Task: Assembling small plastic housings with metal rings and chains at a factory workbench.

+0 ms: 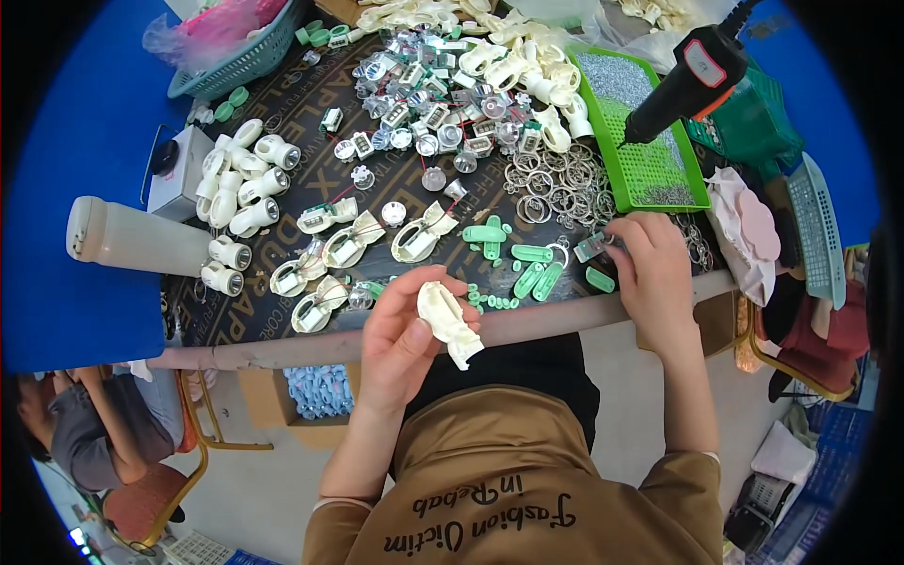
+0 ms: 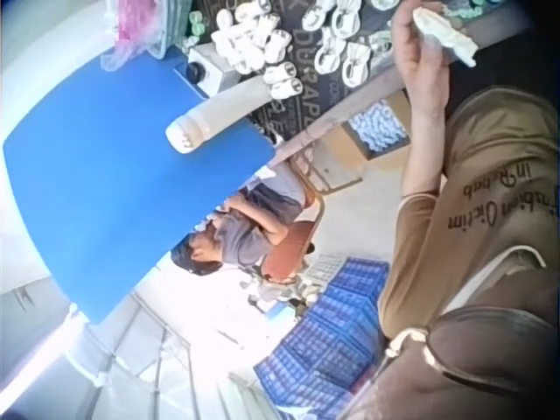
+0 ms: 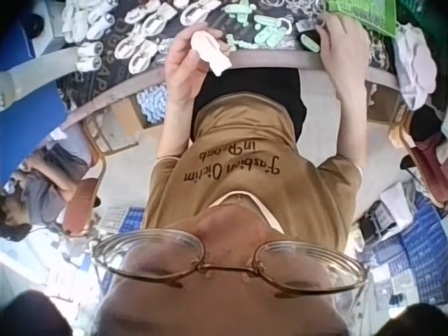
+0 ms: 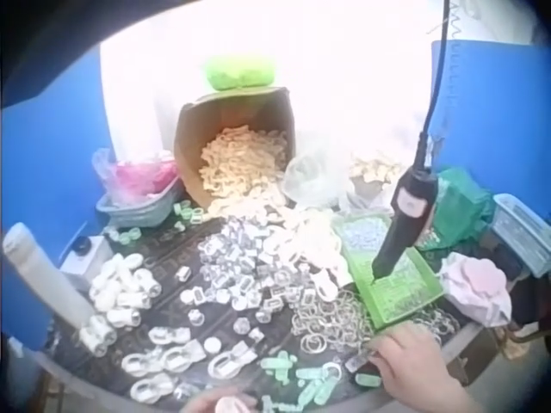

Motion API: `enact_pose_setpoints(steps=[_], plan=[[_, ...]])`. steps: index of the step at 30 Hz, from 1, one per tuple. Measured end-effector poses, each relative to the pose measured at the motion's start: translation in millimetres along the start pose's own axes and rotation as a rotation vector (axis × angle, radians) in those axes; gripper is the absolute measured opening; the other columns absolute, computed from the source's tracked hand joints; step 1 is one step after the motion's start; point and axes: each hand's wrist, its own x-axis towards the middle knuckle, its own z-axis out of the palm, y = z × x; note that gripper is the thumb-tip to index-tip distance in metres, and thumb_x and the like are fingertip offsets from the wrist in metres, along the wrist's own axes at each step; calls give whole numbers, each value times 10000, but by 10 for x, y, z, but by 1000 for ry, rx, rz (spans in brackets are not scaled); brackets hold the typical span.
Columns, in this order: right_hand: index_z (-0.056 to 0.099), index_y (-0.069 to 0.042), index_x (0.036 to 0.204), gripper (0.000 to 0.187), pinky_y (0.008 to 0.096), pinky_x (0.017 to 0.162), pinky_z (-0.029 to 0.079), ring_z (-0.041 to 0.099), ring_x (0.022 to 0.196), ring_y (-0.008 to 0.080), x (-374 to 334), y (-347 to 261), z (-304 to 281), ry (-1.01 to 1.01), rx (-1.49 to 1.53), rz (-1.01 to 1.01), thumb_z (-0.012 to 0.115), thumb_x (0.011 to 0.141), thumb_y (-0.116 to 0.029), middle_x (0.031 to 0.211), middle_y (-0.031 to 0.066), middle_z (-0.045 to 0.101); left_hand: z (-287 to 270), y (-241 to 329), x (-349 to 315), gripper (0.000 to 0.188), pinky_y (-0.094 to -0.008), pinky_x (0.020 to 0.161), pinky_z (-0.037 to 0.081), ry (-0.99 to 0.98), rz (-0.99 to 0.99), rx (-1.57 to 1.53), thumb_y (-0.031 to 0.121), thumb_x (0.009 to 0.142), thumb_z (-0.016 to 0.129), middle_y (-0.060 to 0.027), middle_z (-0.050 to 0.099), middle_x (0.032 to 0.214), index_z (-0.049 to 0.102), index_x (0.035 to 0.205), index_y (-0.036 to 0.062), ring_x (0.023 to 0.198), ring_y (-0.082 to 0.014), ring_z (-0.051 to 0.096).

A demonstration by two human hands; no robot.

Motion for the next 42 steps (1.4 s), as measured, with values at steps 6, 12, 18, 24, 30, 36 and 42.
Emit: enact_pose_setpoints(steps=[6,12,18,24,30,36,42], plan=[[562,-54,900,267,366,761,403,525,864,260,54,84,61,-115,76,-221,620,645,0,897,79,563,45,22,-14,462,-378,781,507,33,1,-12,210,877,526,-189,496,1147,362,1249,-9,945,-263,579],[578,-25,927,260,320,720,438,560,809,252,39,18,69,84,382,75,626,676,27,885,93,589,78,-7,-38,457,-432,879,473,39,86,-80,82,830,588,-164,500,1170,387,1231,-5,1080,-324,529],[603,0,900,265,256,625,449,549,696,165,114,-536,-210,25,1014,-97,676,646,4,859,114,586,154,41,-59,455,-416,910,458,21,214,57,-50,776,602,-182,493,1191,433,1199,-29,1108,-332,510],[611,-18,919,251,260,543,450,558,653,170,158,-831,-45,-125,1021,-105,669,675,-18,816,80,602,233,124,-84,477,-377,901,470,5,306,261,-98,725,630,-171,464,1186,467,1170,-52,1083,-285,519],[622,-14,921,233,250,538,464,570,651,161,173,-889,8,-187,1059,-110,661,692,-17,803,85,605,226,162,-141,459,-334,858,498,44,287,314,-119,698,647,-160,470,1165,510,1134,-66,1047,-250,535],[630,-6,917,231,241,525,460,569,634,151,180,-908,16,-168,1075,-118,669,689,-16,795,86,607,224,157,-142,440,-327,830,512,47,333,353,-102,703,657,-160,474,1155,525,1120,-62,1028,-242,541],[635,-3,916,230,243,529,459,572,634,150,172,-914,-5,-149,1032,-102,674,690,-16,794,87,608,242,176,-141,431,-330,828,513,58,332,374,-90,709,660,-165,478,1149,526,1117,-64,1025,-250,546]])
